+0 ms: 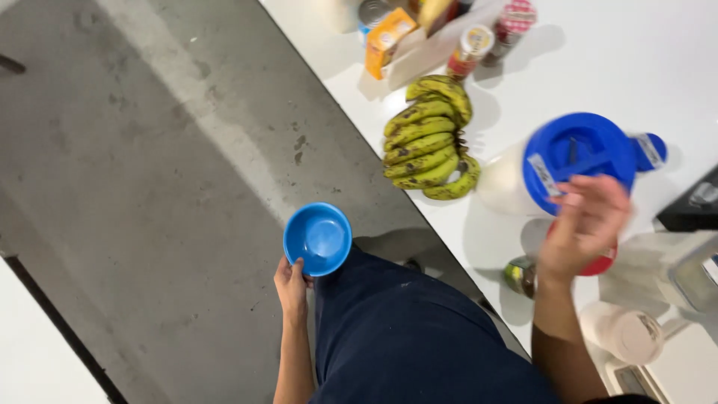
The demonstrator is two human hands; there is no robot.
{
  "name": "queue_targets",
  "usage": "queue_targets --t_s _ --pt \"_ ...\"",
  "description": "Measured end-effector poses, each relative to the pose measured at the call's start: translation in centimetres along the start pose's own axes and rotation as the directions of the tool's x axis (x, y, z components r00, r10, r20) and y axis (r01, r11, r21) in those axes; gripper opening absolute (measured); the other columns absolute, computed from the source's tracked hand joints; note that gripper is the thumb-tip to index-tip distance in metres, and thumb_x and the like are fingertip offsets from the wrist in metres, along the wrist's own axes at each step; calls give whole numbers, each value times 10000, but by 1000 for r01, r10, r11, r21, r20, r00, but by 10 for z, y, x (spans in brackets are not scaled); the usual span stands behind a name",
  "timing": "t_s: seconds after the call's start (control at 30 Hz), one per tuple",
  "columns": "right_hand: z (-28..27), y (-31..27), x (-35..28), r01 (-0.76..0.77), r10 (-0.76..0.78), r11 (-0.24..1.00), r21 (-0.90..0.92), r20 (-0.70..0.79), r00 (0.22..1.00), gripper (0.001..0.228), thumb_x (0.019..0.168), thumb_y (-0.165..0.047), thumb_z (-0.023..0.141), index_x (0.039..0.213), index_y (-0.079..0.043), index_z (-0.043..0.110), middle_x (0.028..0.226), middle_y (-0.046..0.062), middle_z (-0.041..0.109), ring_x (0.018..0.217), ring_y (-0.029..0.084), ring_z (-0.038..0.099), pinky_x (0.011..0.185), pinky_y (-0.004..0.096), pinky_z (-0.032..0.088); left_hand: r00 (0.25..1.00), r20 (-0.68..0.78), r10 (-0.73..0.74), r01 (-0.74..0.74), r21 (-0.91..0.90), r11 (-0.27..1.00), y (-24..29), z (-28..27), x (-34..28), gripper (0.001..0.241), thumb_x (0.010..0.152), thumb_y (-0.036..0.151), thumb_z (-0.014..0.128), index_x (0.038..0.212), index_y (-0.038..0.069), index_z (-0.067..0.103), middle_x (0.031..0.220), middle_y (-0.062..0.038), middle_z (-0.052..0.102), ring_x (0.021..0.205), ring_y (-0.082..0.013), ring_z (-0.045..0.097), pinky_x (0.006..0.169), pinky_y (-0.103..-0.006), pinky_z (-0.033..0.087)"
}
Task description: Measuring and pouring water into a bowl as part of a recipe setup.
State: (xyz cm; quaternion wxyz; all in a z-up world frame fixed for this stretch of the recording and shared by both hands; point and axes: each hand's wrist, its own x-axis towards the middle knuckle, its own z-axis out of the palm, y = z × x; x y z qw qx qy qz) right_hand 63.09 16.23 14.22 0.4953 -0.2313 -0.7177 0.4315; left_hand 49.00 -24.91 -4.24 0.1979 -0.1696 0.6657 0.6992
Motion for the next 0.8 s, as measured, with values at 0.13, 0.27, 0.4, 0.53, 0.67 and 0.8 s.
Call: queue_targets --t_s 0.13,0.27,0.4,0.53,0.67,0.8 --pt "125 1 -19 -385 312 923 2 582 751 329 1054 -119 647 1352 -17 551 1166 139 690 974 158 667 812 265 528 1000 -10 24 -25 -58 998 42 -16 40 187 1003 92 560 1136 -21 626 686 -8 611 507 -73 523 452 -232 422" --pt "237 -27 -29 -248 163 968 -27 819 550 403 975 -151 684 1341 -25 572 1317 147 645 1064 196 712 824 298 567 999 -41 18 -22 -105 994 78 -49 75 240 1002 95 557 1196 -33 616 692 -12 620 509 -77 528 451 -233 422" --pt "330 -23 -45 48 197 979 -197 980 -7 603 945 -320 681 1463 -80 484 1383 177 592 1214 320 611 978 407 505 991 -135 25 -18 51 999 114 -95 101 368 985 120 565 1333 5 603 667 -22 632 490 -80 543 448 -233 447" --pt "402 -31 -41 192 294 949 -251 923 -249 671 951 -419 620 1508 -108 414 1478 177 517 1331 354 526 1074 440 442 982 -190 -3 14 54 998 143 -119 130 389 984 128 583 1357 18 595 643 -25 639 481 -84 550 431 -244 453" --pt "468 -25 -22 213 288 948 -235 920 -267 675 949 -421 626 1515 -123 410 1446 175 546 1300 347 553 1050 433 464 975 -223 10 -3 33 999 178 -117 173 397 986 133 581 1367 25 597 634 -17 627 488 -78 554 430 -245 455" --pt "557 -7 2 98 186 981 -166 951 -249 705 926 -426 649 1503 -101 405 1349 193 626 1181 326 659 974 427 522 983 -161 88 -73 98 993 219 -106 242 424 986 146 594 1396 39 569 656 -35 654 504 -84 591 448 -237 484"
